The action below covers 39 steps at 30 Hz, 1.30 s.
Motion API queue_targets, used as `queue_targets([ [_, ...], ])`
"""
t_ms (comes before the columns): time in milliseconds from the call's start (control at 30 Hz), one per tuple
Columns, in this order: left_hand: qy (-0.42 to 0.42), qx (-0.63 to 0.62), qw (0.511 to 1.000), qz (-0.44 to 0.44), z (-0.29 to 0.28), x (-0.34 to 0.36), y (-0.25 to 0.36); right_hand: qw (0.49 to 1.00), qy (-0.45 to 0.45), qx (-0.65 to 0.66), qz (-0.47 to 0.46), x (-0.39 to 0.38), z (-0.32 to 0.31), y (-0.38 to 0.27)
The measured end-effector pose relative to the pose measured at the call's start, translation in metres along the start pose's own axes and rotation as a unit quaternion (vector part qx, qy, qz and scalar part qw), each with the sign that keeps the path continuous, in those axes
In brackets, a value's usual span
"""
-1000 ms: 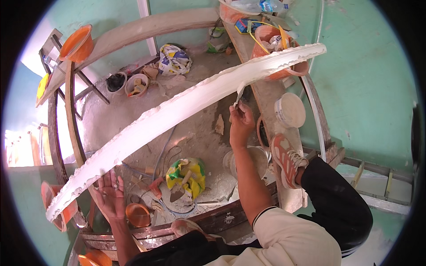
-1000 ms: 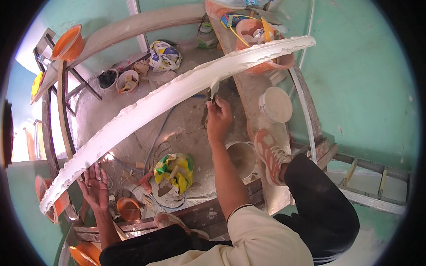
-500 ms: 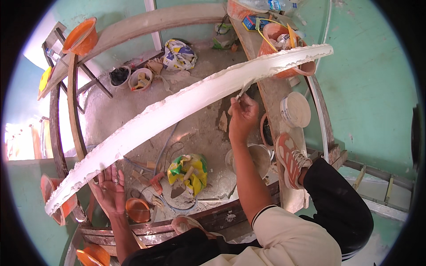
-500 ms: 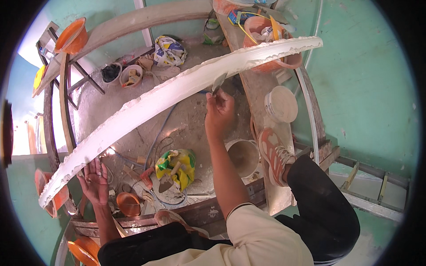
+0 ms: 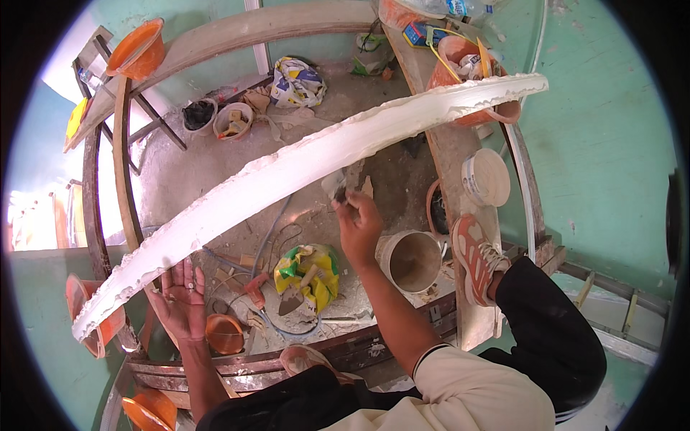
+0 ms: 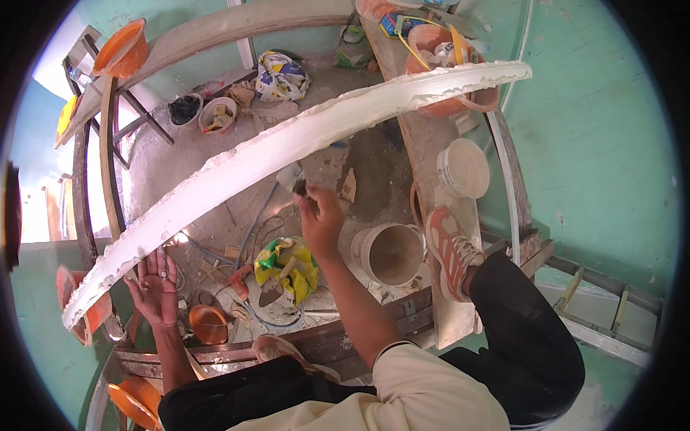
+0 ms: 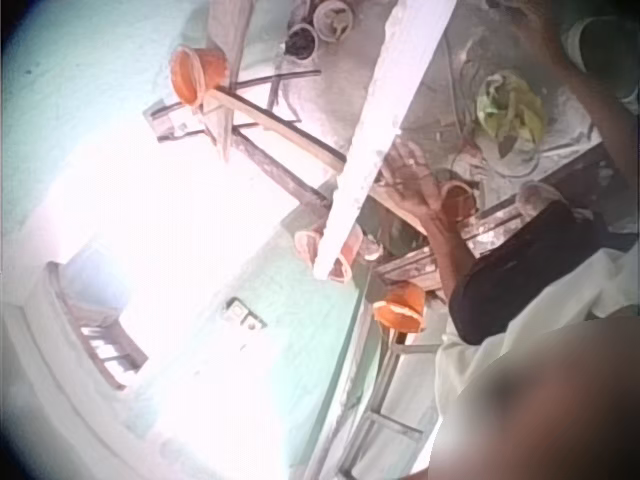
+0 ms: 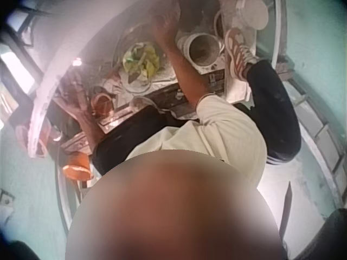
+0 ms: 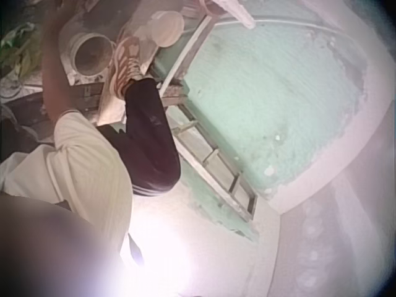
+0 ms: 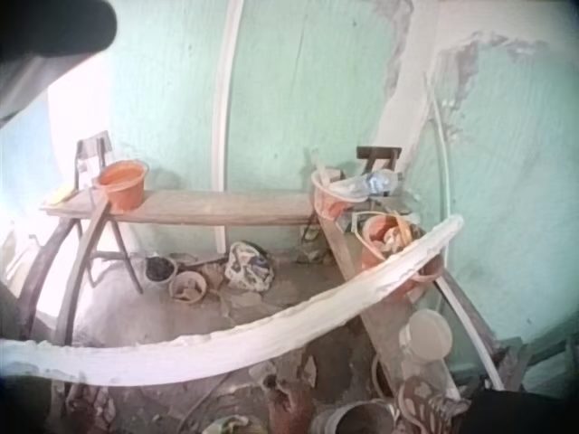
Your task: The person applies plaster to a long white cornice molding using a trowel, then positions and presses the molding onto the ceiling-wall junction. They smooth the plaster along the molding and use a trowel to finish the surface.
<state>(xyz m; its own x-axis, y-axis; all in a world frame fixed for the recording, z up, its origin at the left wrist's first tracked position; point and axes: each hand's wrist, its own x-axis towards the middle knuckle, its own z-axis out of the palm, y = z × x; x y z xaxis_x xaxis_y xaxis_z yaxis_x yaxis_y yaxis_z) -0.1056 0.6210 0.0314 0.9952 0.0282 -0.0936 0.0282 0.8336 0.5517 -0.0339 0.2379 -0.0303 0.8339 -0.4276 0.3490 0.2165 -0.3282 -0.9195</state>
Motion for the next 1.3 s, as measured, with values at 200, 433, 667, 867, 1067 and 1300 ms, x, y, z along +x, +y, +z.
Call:
queue_targets([
  [200,0.018,0.01,1.0,0.006,0.008,-0.003,0.0,0.934,-0.056,0.276,0.219,0.011,-0.024,-0.03],
  [433,-0.005,0.003,1.0,-0.002,0.005,0.001,-0.001,0.839,-0.203,0.421,0.281,0.021,-0.006,-0.002],
  [667,0.014,-0.002,1.0,0.008,0.001,-0.001,-0.001,0.875,-0.226,0.346,0.253,0.033,-0.001,-0.007],
  [867,0.029,-0.006,0.999,0.014,0.006,0.0,-0.006,0.896,-0.234,0.236,0.294,0.011,-0.004,-0.01],
  [1067,0.023,-0.013,1.0,0.013,0.001,-0.003,-0.003,0.989,-0.125,0.04,0.074,-0.02,-0.032,-0.049],
  [1300,0.037,-0.02,0.999,0.016,-0.003,0.0,-0.002,0.973,-0.025,-0.134,-0.184,-0.006,0.028,-0.03],
])
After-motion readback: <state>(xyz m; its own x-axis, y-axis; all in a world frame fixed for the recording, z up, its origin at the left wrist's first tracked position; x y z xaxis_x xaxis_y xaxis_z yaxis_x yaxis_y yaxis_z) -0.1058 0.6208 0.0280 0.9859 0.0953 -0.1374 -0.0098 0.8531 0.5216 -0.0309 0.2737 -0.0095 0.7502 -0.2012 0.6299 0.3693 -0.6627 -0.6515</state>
